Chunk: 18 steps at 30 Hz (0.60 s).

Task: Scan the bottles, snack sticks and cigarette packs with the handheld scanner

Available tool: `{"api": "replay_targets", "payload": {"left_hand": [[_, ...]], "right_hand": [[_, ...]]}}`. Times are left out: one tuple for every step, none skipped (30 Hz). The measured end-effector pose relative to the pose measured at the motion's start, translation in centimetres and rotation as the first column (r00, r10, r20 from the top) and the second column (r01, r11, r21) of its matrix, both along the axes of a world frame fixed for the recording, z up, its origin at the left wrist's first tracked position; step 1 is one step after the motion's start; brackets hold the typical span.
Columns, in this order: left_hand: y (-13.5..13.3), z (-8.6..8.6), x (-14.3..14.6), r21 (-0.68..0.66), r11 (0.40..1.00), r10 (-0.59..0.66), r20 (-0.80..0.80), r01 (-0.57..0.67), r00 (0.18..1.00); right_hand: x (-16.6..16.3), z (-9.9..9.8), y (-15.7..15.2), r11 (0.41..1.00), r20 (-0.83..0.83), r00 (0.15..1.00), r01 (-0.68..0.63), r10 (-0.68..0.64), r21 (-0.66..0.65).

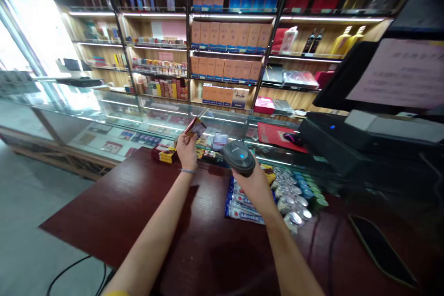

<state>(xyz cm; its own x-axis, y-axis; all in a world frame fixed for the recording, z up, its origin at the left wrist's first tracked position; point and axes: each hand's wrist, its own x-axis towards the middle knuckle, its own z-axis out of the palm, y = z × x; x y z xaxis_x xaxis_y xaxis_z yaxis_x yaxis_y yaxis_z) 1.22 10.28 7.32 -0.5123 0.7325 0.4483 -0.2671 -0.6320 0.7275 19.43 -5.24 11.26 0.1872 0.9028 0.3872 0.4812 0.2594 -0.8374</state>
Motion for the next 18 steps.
{"api": "replay_targets", "payload": {"left_hand": [[0.2,-0.7,-1.5,-0.007,0.998,0.066,-0.075,-0.066,0.995],[0.4,-1.4,-3.1,-0.026,0.993,0.112,-0.175,-0.118,0.978],[0.4,-2.3,-4.7,-0.046,0.983,0.157,-0.268,-0.175,0.951],[0.3,-3.1,-6.3,-0.064,0.97,0.2,-0.349,-0.236,0.916],[0.2,-4.0,-7.9,-0.076,0.957,0.222,-0.436,-0.281,0.872],[0.1,-4.9,-9.4,-0.083,0.943,0.238,-0.514,-0.324,0.824],[0.0,-5.7,-10.8,-0.09,0.927,0.248,-0.579,-0.363,0.777],[-0.1,-6.5,-12.2,-0.091,0.913,0.258,-0.627,-0.398,0.735],[-0.1,-7.2,-13.4,-0.074,0.905,0.266,-0.671,-0.419,0.692],[0.0,-7.8,-14.6,-0.042,0.9,0.277,-0.713,-0.433,0.645],[0.1,-8.4,-15.6,-0.004,0.899,0.285,-0.754,-0.438,0.592],[0.3,-8.8,-16.6,0.034,0.901,0.287,-0.796,-0.433,0.533],[0.5,-9.2,-17.4,0.066,0.903,0.282,-0.837,-0.425,0.47],[0.7,-9.5,-18.1,0.087,0.905,0.27,-0.873,-0.415,0.406],[0.9,-9.8,-18.7,0.097,0.91,0.25,-0.905,-0.403,0.345],[1.1,-10.0,-19.3,0.099,0.916,0.225,-0.93,-0.389,0.291],[1.4,-10.2,-19.7,0.096,0.921,0.2,-0.948,-0.378,0.247],[1.6,-10.4,-20.0,0.089,0.926,0.176,-0.961,-0.367,0.212]], "right_hand": [[-0.3,-0.4,0.2,1.0,0.01,1.0,-0.006,0.006,-0.022],[-0.6,-0.7,0.4,0.999,0.022,1.0,-0.006,0.007,-0.035],[-0.9,-1.0,0.4,0.999,0.037,0.999,-0.008,0.01,-0.047],[-1.3,-1.2,0.5,0.999,0.053,0.998,-0.014,0.017,-0.049],[-1.6,-1.4,0.5,0.999,0.064,0.998,-0.025,0.027,-0.044],[-2.0,-1.5,0.5,0.998,0.073,0.996,-0.041,0.044,-0.039],[-2.3,-1.6,0.5,0.998,0.077,0.995,-0.053,0.056,-0.034],[-2.6,-1.8,0.6,0.997,0.081,0.994,-0.064,0.067,-0.033],[-2.9,-2.0,0.7,0.997,0.086,0.993,-0.071,0.075,-0.041],[-3.3,-2.3,0.9,0.996,0.095,0.992,-0.074,0.079,-0.055],[-3.5,-2.6,1.0,0.994,0.108,0.991,-0.075,0.083,-0.076],[-3.8,-2.9,1.2,0.992,0.124,0.988,-0.075,0.087,-0.1],[-4.1,-3.3,1.3,0.99,0.14,0.986,-0.075,0.092,-0.123],[-4.3,-3.6,1.4,0.987,0.154,0.983,-0.076,0.098,-0.141],[-4.5,-3.9,1.5,0.986,0.163,0.982,-0.074,0.098,-0.152],[-4.6,-4.2,1.5,0.985,0.167,0.981,-0.074,0.1,-0.155],[-4.8,-4.4,1.6,0.985,0.168,0.981,-0.075,0.102,-0.155],[-4.9,-4.6,1.6,0.984,0.167,0.98,-0.077,0.104,-0.159]]}}
